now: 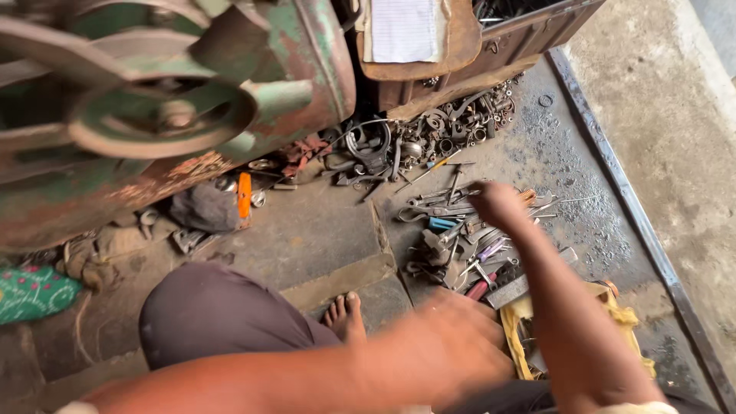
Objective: The person sits on the floor and uses a wrench to loosen a nut on a small metal part. They then use a screwdriver to manipulate the internal components of the part.
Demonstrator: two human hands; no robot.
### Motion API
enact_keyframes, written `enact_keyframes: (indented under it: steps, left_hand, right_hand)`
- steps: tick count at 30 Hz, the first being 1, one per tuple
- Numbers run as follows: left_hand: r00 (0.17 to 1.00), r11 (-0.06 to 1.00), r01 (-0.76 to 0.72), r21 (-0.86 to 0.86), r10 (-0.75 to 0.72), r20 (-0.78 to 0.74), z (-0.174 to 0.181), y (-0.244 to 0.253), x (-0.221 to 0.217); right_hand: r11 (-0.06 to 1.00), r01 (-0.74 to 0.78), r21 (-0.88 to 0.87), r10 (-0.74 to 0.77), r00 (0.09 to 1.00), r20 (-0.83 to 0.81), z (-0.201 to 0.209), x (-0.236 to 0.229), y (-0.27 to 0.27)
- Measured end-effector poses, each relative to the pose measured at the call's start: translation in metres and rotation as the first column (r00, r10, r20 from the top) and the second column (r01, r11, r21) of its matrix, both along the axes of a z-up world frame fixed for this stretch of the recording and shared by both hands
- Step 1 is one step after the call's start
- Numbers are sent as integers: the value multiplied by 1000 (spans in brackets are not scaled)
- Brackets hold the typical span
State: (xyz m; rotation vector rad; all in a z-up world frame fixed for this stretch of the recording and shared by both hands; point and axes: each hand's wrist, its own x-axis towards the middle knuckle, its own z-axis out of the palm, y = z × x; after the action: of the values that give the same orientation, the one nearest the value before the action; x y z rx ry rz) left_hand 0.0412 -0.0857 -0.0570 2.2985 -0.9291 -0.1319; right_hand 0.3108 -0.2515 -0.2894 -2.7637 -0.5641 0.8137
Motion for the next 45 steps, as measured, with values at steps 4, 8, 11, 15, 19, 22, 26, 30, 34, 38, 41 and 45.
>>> enact_keyframes:
  steps: [4,8,11,15,19,22,26,30,34,38,41,45]
  left_hand:
    - [943,716,8,698,226,-244,-80,64,45]
    - [922,856,-1,517,201,-331,-123,72,70]
    - [926,919,-25,393,170,-338,-125,63,77]
    - [869,894,106,436,130,-478,-120,68,88]
    - [809,843,207,496,137,-572,-116,76,107]
    - [773,837,121,534,258,-580,-113,84,123]
    - [732,793,-81,604,459,-504,-117,100,141]
    - [577,734,-659,167,634,-515,-130,113,156]
    - [461,630,-775,-43,518,-721,-142,115,153]
    - [494,544,-796,-264,333,-803,-142,126,146]
    - [484,528,-727,-439,-60,-873,-134,142,135]
    - [443,657,-626,-419,-142,-885,-111,141,119]
  right_hand:
    - [941,-20,338,-11,996,90,-10,-17,79]
    - [933,112,341,-208,942,262,-39,-3,127]
    - [961,102,257,-141,980,138,-78,31,138]
    - [864,-356,357,141,850,508,-116,51,136]
    - [902,27,431,-134,967,219,-102,11,124]
    - [781,156,605,-300,943,143,-74,-27,112]
    - [646,143,749,-429,880,202,-43,-57,101]
    - [625,148,766,-454,868,202,-7,-73,106]
    - [647,22,762,-411,852,325,35,-101,126]
    - [492,-33,870,-354,905,234,84,-120,130]
    - [276,268,923,-431,893,-131,119,-135,108]
    - [492,373,786,-481,870,-112,149,-143,77]
